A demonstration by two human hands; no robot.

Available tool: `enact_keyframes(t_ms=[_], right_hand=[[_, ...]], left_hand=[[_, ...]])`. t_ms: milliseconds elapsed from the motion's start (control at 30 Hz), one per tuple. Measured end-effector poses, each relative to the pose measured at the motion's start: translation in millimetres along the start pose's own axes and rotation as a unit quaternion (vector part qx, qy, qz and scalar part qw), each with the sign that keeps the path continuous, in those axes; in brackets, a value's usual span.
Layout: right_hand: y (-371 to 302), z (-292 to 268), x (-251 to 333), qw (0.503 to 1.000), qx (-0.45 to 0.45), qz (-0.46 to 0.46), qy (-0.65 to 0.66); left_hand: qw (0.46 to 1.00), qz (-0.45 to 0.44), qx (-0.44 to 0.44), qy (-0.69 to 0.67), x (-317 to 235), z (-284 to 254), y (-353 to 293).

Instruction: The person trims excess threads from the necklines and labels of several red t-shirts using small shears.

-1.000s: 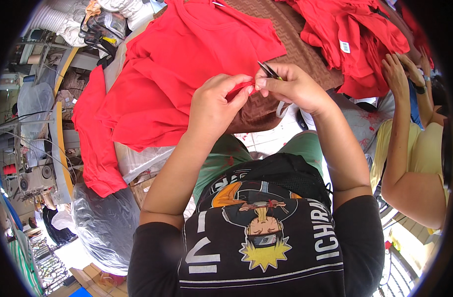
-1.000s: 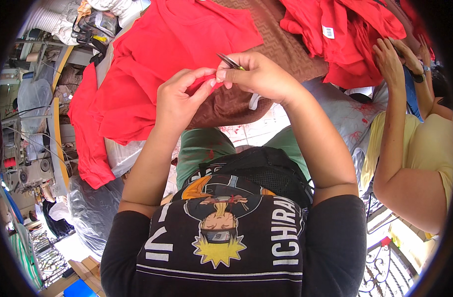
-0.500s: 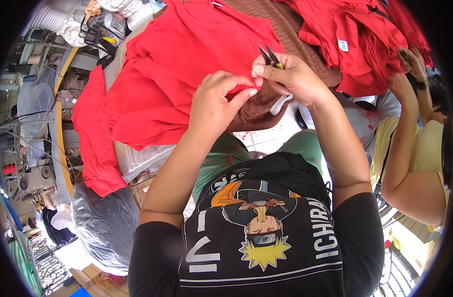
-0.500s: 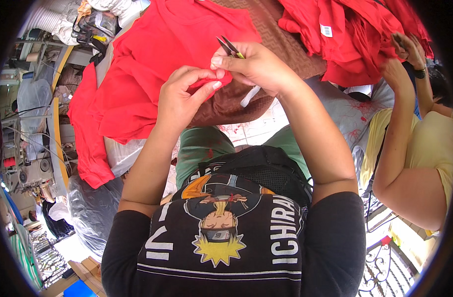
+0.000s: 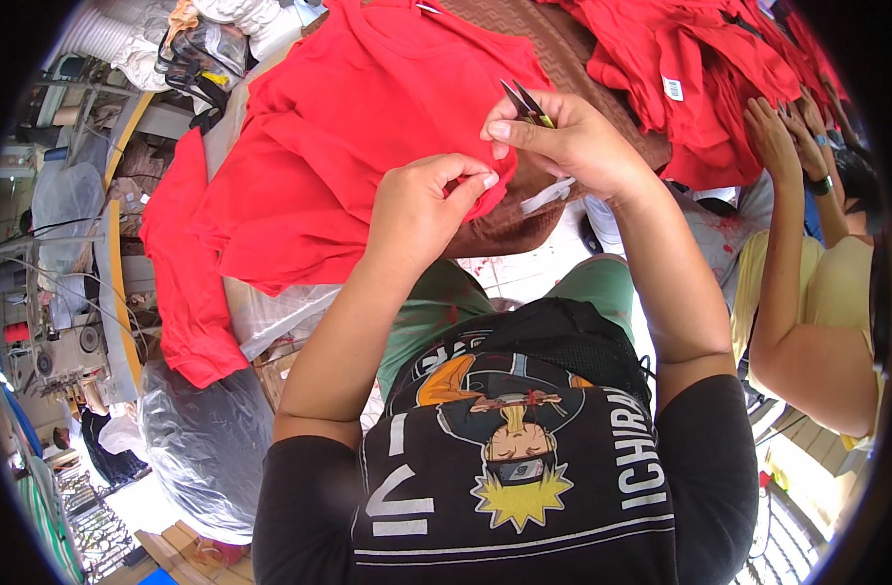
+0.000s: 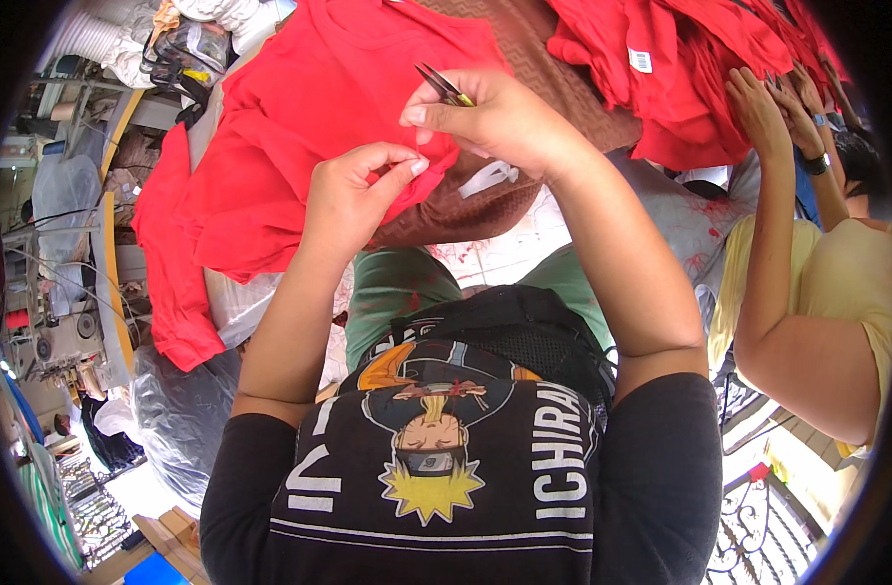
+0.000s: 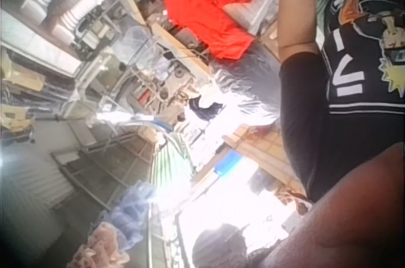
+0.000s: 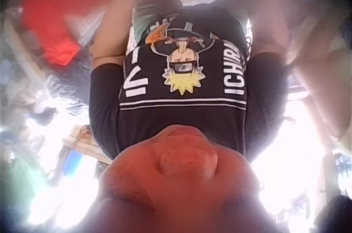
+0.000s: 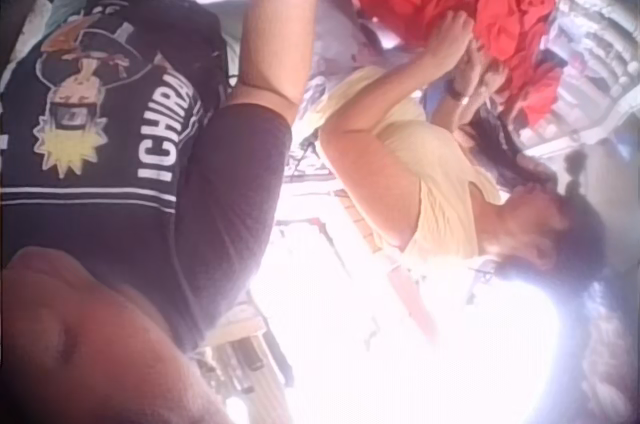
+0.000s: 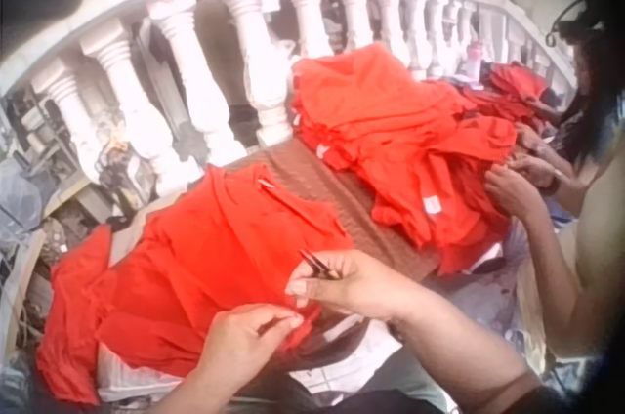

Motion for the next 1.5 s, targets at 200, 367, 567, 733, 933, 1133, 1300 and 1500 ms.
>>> enact_keyframes(t_ms=[200,367,567,733,933,1133,1300,1500], right_hand=[[-3.3,-17.1,-2.0,0.970,-0.017,-0.106,-0.217],[-14.8,-22.0,2.8,0.955,-0.021,0.047,-0.292],[-28.4,-26.9,31.3,0.923,-0.023,-0.060,-0.378],[-35.1,-26.3,43.4,0.933,-0.003,0.018,-0.360],[-18.8,-7.8,7.0,0.928,-0.018,-0.132,-0.347],[-13.1,19.1,7.6,0.927,-0.050,-0.037,-0.370],[-10.9,20.0,4.5,0.911,-0.117,-0.132,-0.371],[-11.4,18.6,6.5,0.943,-0.108,-0.067,-0.307]], left_hand=[[1.000,0.000,-0.002,-0.022,-0.2,-2.8,2.3],[0.996,0.005,-0.023,-0.090,10.1,-4.7,1.5],[0.995,-0.028,-0.008,-0.100,12.1,-6.8,-0.8],[0.994,-0.038,-0.007,-0.102,11.7,-6.8,0.5],[0.991,-0.023,-0.005,-0.129,11.2,-5.5,1.5],[0.983,0.009,-0.015,-0.184,15.9,-4.7,0.9],[0.972,0.065,-0.060,-0.218,12.7,-4.5,3.5],[0.979,0.046,-0.063,-0.191,7.1,-2.9,-1.4]])
Point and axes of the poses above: each hand's wrist, its own y-axis towards the middle knuckle, its own z-axis out of the palm, x = y × z, the point moved 4 cm from there along y, towards the middle knuckle, and after that the axes turned 8 degrees about -y, right-handed, at the moved point
